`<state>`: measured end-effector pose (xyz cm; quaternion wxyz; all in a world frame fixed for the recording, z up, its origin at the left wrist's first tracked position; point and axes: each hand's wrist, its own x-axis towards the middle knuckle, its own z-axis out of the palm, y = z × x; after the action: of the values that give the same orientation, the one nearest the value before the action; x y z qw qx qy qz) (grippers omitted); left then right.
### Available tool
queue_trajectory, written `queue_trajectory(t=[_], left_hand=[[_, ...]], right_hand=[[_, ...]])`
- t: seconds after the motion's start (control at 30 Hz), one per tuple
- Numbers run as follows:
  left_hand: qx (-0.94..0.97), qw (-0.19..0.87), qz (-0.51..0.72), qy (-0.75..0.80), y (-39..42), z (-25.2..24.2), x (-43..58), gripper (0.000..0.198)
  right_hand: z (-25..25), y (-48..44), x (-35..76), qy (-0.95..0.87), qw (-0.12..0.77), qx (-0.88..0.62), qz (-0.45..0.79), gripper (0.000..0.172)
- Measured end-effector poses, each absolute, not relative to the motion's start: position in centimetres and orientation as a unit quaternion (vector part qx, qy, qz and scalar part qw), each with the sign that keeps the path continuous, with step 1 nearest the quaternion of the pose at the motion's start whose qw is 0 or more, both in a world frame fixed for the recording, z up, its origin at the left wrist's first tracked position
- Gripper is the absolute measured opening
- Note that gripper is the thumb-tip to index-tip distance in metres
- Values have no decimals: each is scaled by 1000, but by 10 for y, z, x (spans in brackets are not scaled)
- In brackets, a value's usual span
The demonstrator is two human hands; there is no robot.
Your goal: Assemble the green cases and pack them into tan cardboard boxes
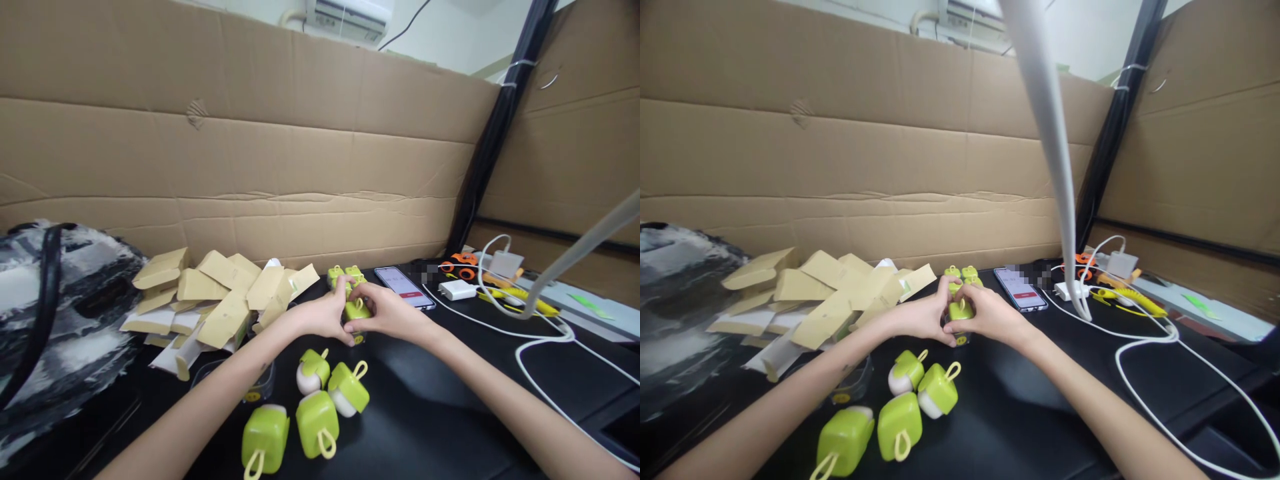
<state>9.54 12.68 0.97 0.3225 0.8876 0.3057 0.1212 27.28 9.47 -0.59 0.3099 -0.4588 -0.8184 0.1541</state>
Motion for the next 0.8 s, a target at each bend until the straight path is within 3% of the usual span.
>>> queue_trajectory(t=[0.33, 0.5, 0.8], left_hand=[[889, 315, 78, 324, 122, 17, 95, 101], [890, 310, 67, 328, 123, 16, 96, 92], [901, 286, 60, 320, 123, 15, 96, 98]], right_hand=[[14, 88, 289, -861, 269, -375, 214, 38], [7, 91, 289, -868, 242, -378, 214, 38], [11, 86, 286, -872, 207, -400, 189, 35]])
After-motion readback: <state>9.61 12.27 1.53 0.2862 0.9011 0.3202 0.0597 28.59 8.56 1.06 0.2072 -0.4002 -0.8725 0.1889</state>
